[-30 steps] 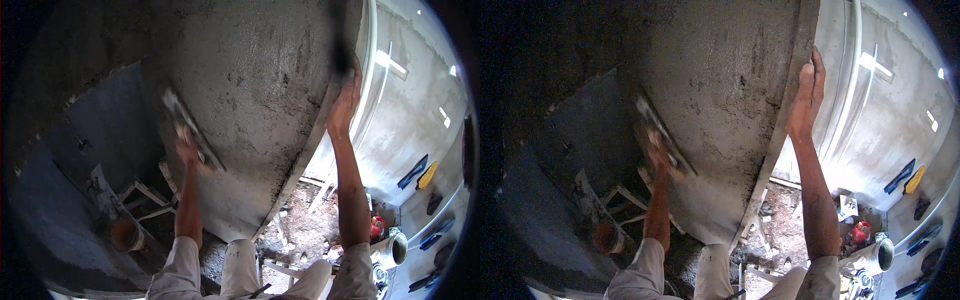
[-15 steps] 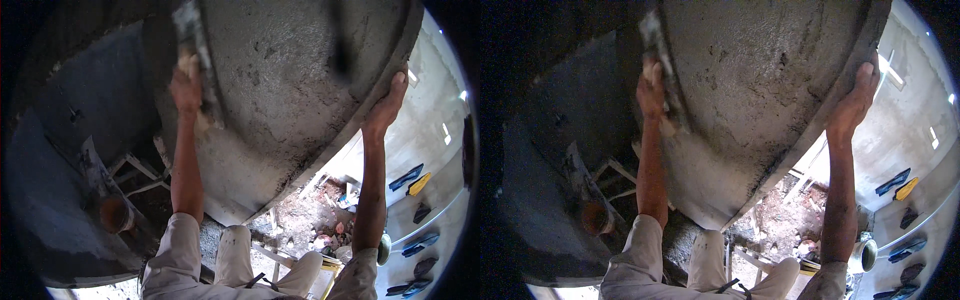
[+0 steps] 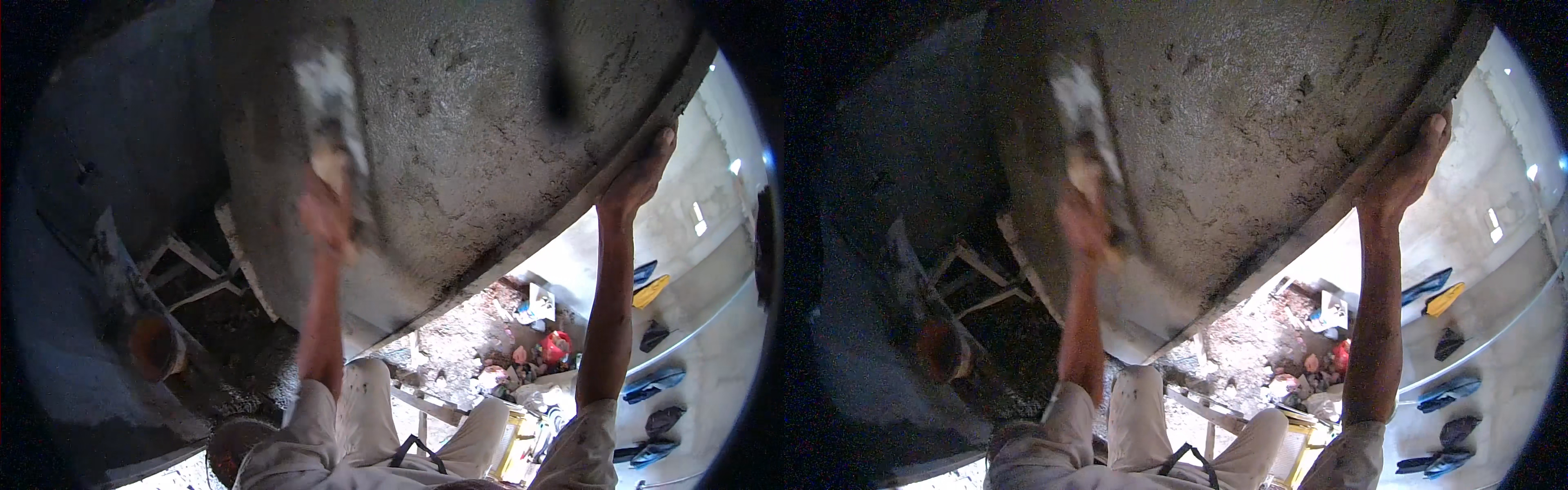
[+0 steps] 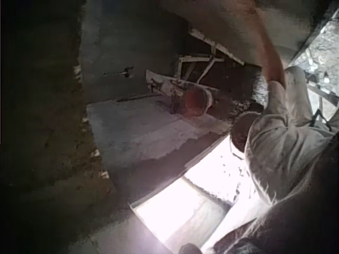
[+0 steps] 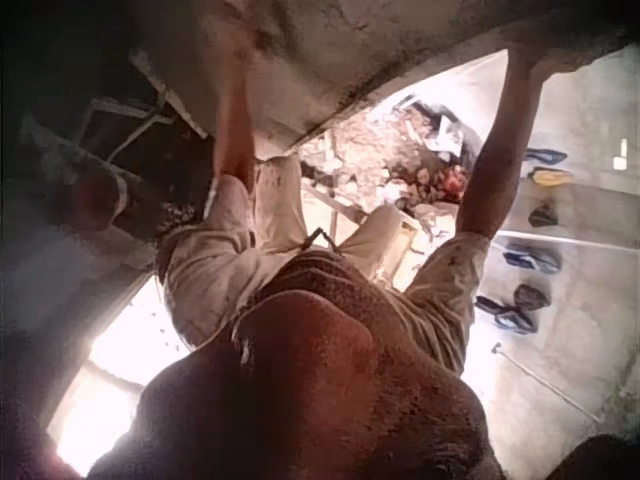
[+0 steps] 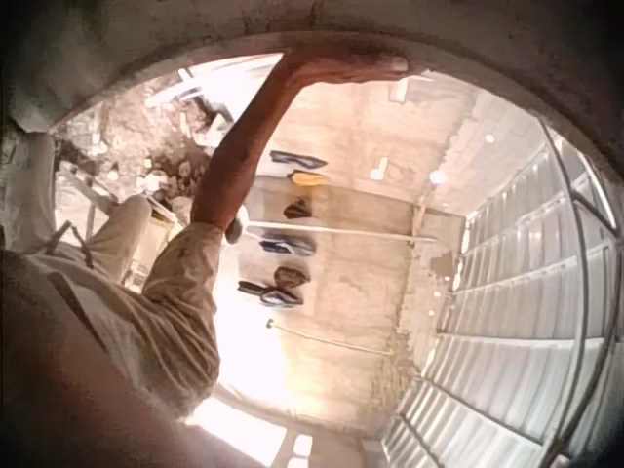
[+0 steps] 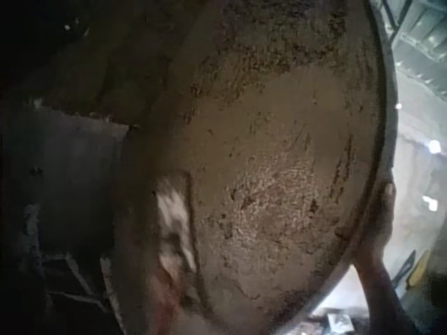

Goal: The person levels plaster on a wall corner using a wooden board, cleans tools in a bucket, and smooths the wall surface using a wooden float.

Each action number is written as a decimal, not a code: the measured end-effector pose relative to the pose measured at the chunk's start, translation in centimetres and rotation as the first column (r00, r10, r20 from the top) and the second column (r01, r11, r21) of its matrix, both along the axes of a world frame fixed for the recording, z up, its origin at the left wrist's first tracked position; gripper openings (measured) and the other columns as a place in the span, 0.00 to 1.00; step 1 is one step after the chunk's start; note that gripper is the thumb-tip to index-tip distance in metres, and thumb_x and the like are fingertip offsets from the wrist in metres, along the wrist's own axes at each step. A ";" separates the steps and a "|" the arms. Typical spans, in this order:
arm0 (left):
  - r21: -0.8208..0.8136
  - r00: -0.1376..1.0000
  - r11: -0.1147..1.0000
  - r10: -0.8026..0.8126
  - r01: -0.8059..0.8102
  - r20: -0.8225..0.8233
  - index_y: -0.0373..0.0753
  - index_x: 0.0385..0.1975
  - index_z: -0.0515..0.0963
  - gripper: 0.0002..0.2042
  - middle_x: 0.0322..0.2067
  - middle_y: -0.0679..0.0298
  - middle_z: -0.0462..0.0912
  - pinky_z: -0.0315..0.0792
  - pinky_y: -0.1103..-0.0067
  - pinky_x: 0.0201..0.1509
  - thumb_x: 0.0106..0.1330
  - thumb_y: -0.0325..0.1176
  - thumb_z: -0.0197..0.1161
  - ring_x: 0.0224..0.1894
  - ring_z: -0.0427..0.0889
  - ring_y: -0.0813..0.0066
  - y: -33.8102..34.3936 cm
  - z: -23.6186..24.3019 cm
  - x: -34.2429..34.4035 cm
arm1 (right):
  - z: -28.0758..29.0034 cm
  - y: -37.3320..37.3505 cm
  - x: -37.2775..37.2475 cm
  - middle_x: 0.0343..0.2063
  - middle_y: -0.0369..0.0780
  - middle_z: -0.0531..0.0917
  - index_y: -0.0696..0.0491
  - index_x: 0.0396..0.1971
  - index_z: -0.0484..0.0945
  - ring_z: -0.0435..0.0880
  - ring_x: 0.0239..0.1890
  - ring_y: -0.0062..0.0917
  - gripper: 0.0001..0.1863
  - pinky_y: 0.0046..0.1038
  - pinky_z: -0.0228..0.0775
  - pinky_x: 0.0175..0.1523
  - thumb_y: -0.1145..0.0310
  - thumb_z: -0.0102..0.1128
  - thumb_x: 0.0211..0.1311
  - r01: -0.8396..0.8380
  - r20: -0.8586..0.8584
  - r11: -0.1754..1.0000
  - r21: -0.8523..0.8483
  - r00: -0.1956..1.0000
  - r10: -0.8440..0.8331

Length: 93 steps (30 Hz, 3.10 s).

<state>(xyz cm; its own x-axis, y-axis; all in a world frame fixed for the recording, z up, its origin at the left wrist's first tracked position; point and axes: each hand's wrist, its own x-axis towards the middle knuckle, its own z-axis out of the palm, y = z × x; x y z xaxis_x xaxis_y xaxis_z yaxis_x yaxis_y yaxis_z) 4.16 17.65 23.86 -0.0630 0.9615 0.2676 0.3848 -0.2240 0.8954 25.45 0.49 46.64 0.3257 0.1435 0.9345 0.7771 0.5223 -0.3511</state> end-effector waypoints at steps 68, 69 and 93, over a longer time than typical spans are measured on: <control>0.363 0.733 0.877 -0.468 0.314 0.494 0.34 0.63 0.58 0.27 0.24 0.65 0.75 0.67 0.83 0.17 0.69 0.43 0.51 0.18 0.71 0.83 -7.5 -2.8 5.3 | -0.8 1.6 -0.1 0.61 0.49 0.62 0.59 0.64 0.56 0.57 0.66 0.37 0.37 0.35 0.47 0.69 0.43 0.38 0.68 -0.151 0.124 0.977 0.153 0.983 0.133; 0.387 0.789 0.877 -0.445 0.286 0.423 0.34 0.63 0.59 0.27 0.23 0.65 0.74 0.67 0.82 0.17 0.69 0.43 0.51 0.18 0.71 0.82 -7.6 -1.6 5.2 | -0.9 1.5 0.1 0.61 0.49 0.62 0.59 0.64 0.56 0.57 0.65 0.37 0.37 0.35 0.47 0.69 0.43 0.38 0.68 -0.140 0.132 0.979 0.150 0.984 0.121; 0.442 0.907 0.875 -0.334 0.198 0.255 0.32 0.62 0.58 0.27 0.37 0.46 0.82 0.82 0.69 0.32 0.69 0.44 0.51 0.33 0.85 0.60 -11.0 1.4 7.8 | -0.7 1.6 1.4 0.58 0.50 0.65 0.59 0.63 0.57 0.61 0.63 0.36 0.37 0.35 0.52 0.67 0.42 0.36 0.68 -0.092 0.175 0.979 0.183 0.983 0.059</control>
<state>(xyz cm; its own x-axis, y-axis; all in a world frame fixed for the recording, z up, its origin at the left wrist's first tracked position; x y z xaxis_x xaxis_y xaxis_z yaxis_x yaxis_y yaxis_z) 12.00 6.68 25.21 0.0340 0.7681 0.6394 -0.0270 -0.6389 0.7688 26.81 2.10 45.97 0.1566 -0.0230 0.9874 0.7722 0.6261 -0.1078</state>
